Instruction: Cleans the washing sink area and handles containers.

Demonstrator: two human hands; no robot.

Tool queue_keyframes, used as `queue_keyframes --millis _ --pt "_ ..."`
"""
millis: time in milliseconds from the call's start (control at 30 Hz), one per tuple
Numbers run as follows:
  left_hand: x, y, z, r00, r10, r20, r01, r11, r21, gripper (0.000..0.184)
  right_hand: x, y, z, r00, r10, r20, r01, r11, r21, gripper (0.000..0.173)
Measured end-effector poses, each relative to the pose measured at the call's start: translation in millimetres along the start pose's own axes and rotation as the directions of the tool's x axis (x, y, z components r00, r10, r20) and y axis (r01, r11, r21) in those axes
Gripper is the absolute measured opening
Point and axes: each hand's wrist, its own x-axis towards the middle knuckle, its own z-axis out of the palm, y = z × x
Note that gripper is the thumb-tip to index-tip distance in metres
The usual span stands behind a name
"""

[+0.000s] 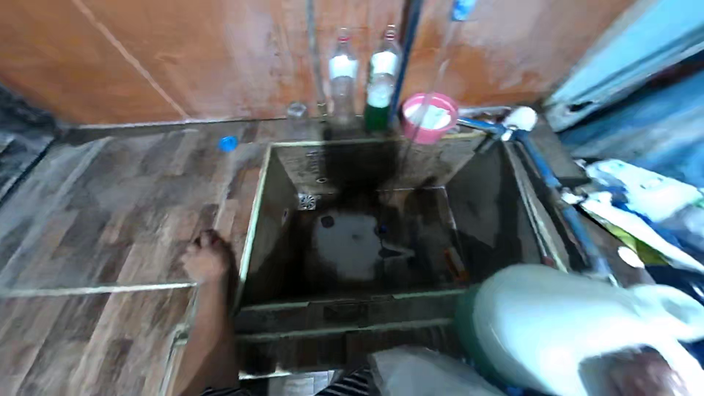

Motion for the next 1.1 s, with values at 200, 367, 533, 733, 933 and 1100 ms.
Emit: queue_keyframes --millis 200,367,533,733,933,1100 --pt "-23 65 -32 0.929 0.359 0.087 -0.286 0.847 -0.448 0.045 -3 9 4 0.993 -0.084 -0.088 0.094 0.988 0.120 0.015" --pt "-208 250 -125 0.354 0.934 -0.036 -0.596 0.196 -0.778 0.042 1 14 4 0.988 -0.149 -0.038 0.154 0.953 0.262 0.017" --pt "-345 346 -153 -0.229 0.963 -0.141 -0.601 -0.254 -0.758 0.038 -2 16 1 0.989 -0.142 -0.035 0.147 0.954 0.261 0.027" --pt "-364 361 -166 -0.457 0.889 -0.016 -0.707 -0.374 -0.601 0.033 -3 11 -25 0.985 -0.087 0.146 0.063 0.985 0.159 0.037" --pt "-345 358 -149 -0.496 0.867 -0.048 -0.388 -0.270 -0.881 0.034 4 16 -29 0.952 -0.152 0.265 0.085 0.965 0.250 0.031" --pt "-365 338 -137 -0.238 0.955 -0.178 -0.473 -0.274 -0.837 0.034 10 13 -24 0.956 -0.138 0.257 0.068 0.963 0.261 0.026"
